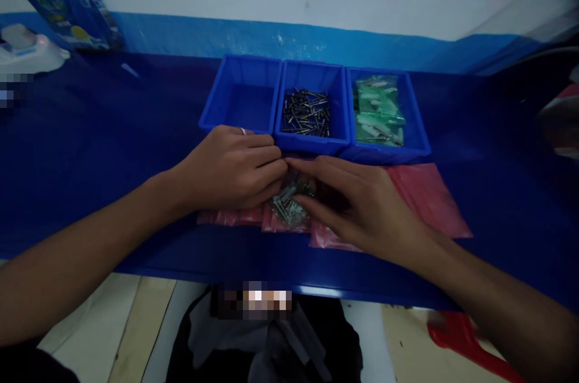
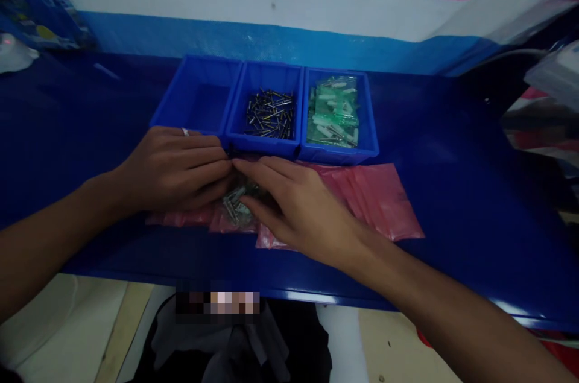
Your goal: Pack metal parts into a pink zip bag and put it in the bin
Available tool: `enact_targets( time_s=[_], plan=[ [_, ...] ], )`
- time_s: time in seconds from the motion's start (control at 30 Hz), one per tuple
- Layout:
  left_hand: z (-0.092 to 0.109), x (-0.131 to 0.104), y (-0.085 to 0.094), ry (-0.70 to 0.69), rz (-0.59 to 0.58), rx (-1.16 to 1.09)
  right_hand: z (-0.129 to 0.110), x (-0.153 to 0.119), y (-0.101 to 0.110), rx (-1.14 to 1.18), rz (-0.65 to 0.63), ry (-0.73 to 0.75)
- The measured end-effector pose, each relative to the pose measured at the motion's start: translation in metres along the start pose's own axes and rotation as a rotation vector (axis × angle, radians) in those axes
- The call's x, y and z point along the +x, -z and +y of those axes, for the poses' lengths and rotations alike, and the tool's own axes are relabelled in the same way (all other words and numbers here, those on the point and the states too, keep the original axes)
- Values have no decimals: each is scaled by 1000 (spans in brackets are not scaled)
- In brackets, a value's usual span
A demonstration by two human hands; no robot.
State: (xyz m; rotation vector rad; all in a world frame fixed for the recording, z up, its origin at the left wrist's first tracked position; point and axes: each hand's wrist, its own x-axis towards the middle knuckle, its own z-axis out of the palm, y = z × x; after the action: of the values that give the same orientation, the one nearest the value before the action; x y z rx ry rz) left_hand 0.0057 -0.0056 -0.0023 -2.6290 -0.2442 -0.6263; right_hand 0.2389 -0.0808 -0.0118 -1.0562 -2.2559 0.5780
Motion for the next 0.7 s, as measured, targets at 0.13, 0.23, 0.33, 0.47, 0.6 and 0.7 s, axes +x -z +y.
enact_targets(
  time_s=[0.13, 0.23, 0.33, 0.47, 0.6, 0.7],
  plan=[
    [0, -3, -1, 7, 28, -27, 2, 1, -1, -45, 21, 16],
    [0, -3, -1, 6, 28, -39, 4, 1, -4, -169, 42, 45],
    [1, -3, -3, 7, 39, -23, 5, 3, -6, -239, 22, 79],
    [1, -3, -6, 63, 120, -3, 6, 4, -6, -328, -61, 154],
    [0, -3, -4, 106, 191, 17, 8, 2, -4, -295, -11, 178],
    [-3, -2, 0, 154, 256, 40, 6, 1, 1, -250, 96, 167]
  ],
)
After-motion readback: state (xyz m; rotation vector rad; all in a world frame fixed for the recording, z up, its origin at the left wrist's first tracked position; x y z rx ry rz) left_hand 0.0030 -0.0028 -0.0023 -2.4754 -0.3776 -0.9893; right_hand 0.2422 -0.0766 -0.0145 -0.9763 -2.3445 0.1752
